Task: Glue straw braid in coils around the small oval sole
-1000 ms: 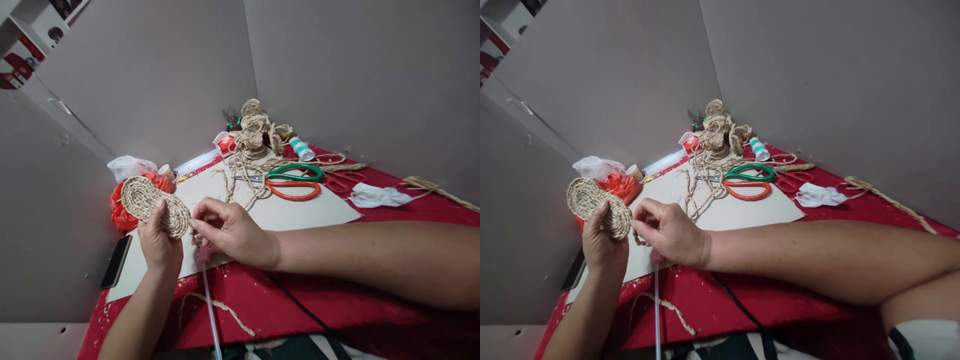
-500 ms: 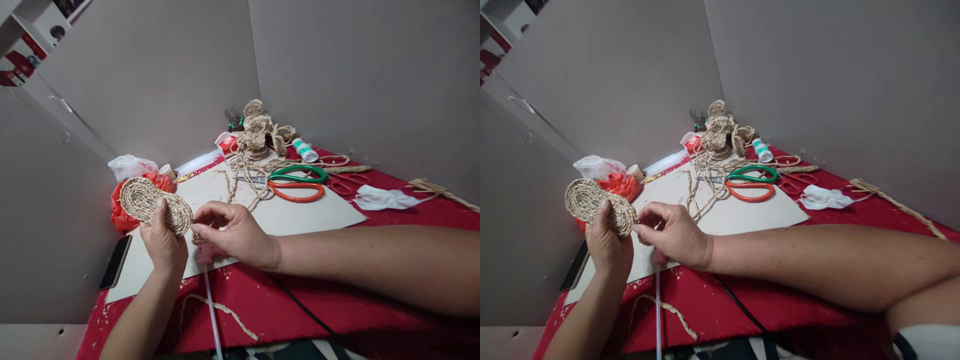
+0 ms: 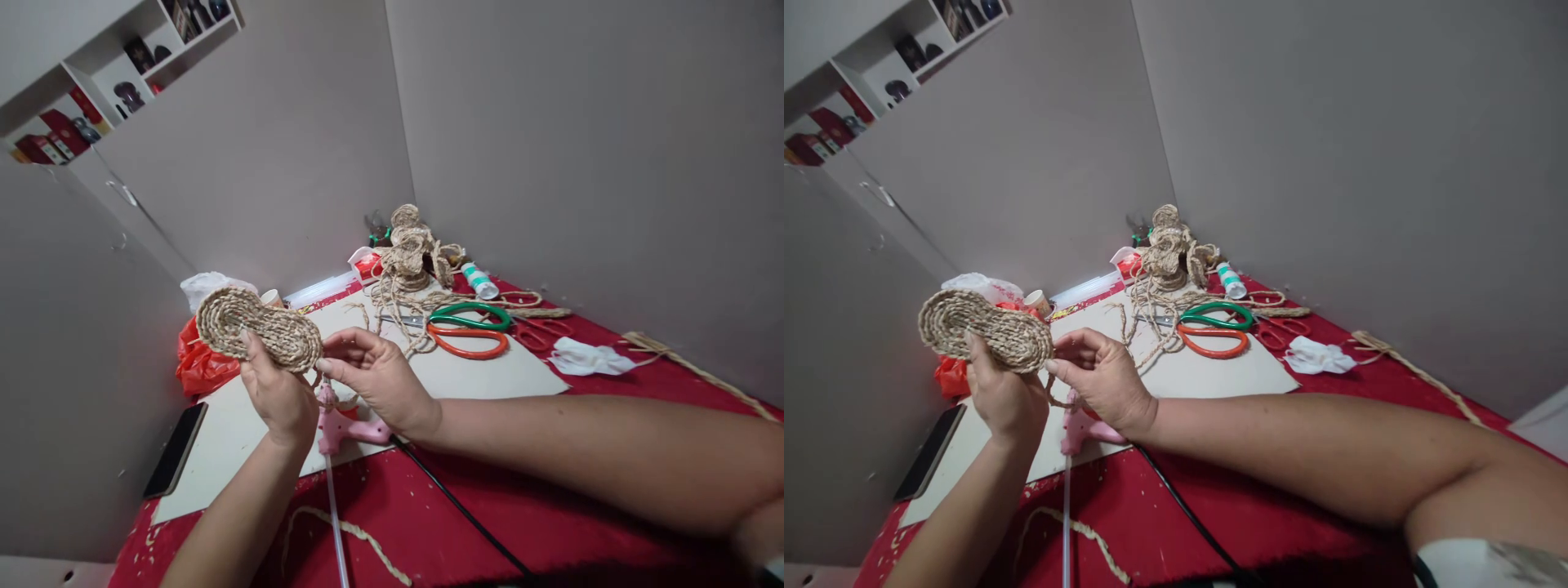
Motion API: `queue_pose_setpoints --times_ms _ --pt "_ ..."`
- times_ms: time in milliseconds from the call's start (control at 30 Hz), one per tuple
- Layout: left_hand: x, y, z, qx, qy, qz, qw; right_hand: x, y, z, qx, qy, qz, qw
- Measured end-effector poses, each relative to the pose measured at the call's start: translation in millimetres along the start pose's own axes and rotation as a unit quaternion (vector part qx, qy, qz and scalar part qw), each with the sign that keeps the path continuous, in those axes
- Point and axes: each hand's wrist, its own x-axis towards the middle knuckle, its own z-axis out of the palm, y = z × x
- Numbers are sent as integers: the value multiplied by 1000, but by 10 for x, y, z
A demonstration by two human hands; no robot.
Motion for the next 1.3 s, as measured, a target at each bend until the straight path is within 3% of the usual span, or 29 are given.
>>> queue_pose_setpoints --times_ms 133,267,433,567,667,733,867,1000,1067,1167,1300 --pt "39 -71 185 -20 105 30 994 29 -31 -23 11 -2 -1 1000" --pt "47 -121 265 -17 106 29 994 70 -55 -35 29 8 -10 999" --pt "-2 -146 226 28 14 83 996 201 -120 -68 43 12 -26 999" --pt "-82 -203 54 74 -157 55 983 314 -241 -118 29 5 -42 999" --pt "-98 -279 -220 113 -260 1 959 398 -328 -170 -4 5 -44 999" --pt "-42 -320 -451 131 -243 -54 960 455 -377 -206 -37 -2 -48 998" --pt "237 -274 -855 94 -122 -118 981 504 -461 -241 -95 -42 -76 992" --pt "461 -49 -973 18 -59 -120 991 416 -500 -201 -156 -110 -81 978" --pt "446 76 -920 14 -81 -81 993 353 -489 -172 -185 -140 -84 969" --pt "285 221 -775 50 -166 -38 984 272 -446 -140 -201 -180 -85 959" --pt "36 303 -633 50 -249 -85 964 184 -411 -103 -210 -236 -65 946"
